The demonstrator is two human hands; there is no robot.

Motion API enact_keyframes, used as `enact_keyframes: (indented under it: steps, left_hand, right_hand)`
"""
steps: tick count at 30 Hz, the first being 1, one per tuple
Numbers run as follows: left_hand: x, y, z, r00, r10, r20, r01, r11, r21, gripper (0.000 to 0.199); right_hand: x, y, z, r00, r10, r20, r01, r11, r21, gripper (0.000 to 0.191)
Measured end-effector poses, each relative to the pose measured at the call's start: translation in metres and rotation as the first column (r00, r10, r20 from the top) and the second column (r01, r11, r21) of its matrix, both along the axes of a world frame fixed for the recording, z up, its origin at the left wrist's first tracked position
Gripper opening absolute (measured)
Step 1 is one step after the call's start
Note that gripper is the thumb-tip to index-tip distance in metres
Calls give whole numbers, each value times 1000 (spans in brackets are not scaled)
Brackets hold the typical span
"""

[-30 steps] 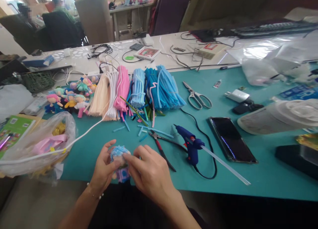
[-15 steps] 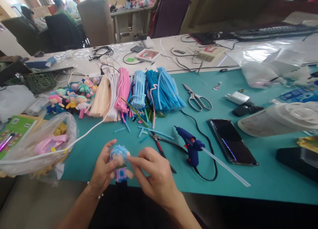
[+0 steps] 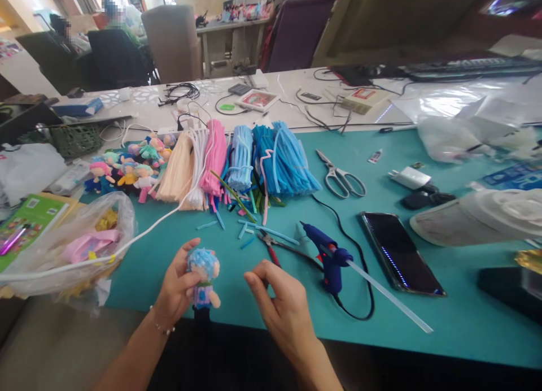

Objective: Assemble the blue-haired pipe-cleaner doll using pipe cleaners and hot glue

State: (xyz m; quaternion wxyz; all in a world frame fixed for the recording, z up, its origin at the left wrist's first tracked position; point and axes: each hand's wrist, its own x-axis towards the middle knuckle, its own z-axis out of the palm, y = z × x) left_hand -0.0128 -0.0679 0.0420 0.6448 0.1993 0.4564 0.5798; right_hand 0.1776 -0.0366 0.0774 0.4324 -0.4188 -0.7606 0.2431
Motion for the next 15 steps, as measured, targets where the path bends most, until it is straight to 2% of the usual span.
enact_keyframes:
  steps: [3,5,9,15]
  left_hand:
    - [0,0,1,1000,8,-19,-7,999,38,61]
    - [0,0,0,999,15,-39,-13,998,54,62]
    - [-1,-2,-1,996,24,-81,-19,998,63,63]
    - [1,-3,1,995,24,-101,-16,997,78,62]
  right_hand:
    - [-6,-4,1,995,73,73,-78,995,63,14]
    - [-11,-7,2,980,109,166,-129,984,120,15]
    - [-18,-12,3,941,87,328,-155,969,190,25]
    - [-17,-12,-2,919,66,389,-161,963,215,28]
